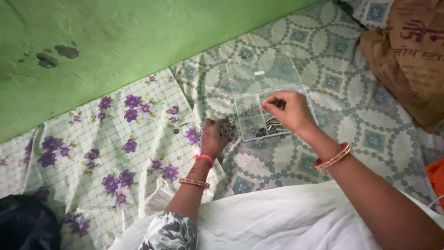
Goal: The person sits on the floor and repeatedly picks up metal snap fastener components from a clear plastic box. They press the two halves of each fastener together by hand and place the assembled unit back into the box. The process is repeated continuously throughout the clip.
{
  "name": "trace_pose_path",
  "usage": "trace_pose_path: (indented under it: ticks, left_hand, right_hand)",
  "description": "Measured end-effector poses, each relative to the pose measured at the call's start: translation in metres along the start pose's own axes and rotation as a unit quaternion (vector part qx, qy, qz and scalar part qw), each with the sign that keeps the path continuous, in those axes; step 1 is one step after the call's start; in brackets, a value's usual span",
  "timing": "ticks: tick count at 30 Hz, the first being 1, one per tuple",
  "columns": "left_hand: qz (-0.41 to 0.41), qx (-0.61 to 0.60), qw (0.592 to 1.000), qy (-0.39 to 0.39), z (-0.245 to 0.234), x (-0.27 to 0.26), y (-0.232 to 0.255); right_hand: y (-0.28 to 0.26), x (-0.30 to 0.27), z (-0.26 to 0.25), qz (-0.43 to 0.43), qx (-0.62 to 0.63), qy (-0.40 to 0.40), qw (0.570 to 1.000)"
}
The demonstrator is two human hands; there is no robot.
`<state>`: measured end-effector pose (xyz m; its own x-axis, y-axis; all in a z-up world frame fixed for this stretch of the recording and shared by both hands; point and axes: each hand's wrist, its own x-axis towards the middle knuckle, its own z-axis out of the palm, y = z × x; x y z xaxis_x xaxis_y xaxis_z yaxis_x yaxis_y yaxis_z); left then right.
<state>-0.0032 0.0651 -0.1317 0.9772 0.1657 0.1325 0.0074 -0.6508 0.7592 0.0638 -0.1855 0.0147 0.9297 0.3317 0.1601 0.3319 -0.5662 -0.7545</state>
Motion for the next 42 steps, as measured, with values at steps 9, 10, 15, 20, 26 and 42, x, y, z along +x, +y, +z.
trace_pose_path:
  ticks: [9, 10, 15, 20, 26, 42]
  left_hand:
    - [-0.044, -0.005, 0.997, 0.062, 0.003, 0.001, -0.012]
    - [-0.058, -0.020, 0.997, 0.050, -0.001, -0.002, -0.001]
    - [0.007, 0.091, 0.993, 0.075, -0.007, -0.011, 0.033]
    - [-0.098, 0.024, 0.990, 0.098, 0.007, 0.002, 0.003]
    - [-0.001, 0.124, 0.990, 0.073, -0.004, 0.007, 0.022]
    - [-0.176, -0.081, 0.981, -0.033, -0.034, 0.033, -0.020]
  right_hand:
    - [-0.036, -0.037, -0.013, 0.026, 0.070, -0.014, 0.997]
    - [-0.036, -0.040, -0.014, 0.034, 0.085, -0.015, 0.996]
    - [-0.032, -0.039, -0.018, 0.024, 0.126, -0.024, 0.991]
    - [-0.030, -0.030, -0.024, 0.007, 0.168, -0.017, 0.986]
    - [-0.026, -0.025, -0.033, 0.007, 0.155, -0.001, 0.988]
    - [-0.031, -0.024, -0.041, -0.014, 0.184, 0.004, 0.983]
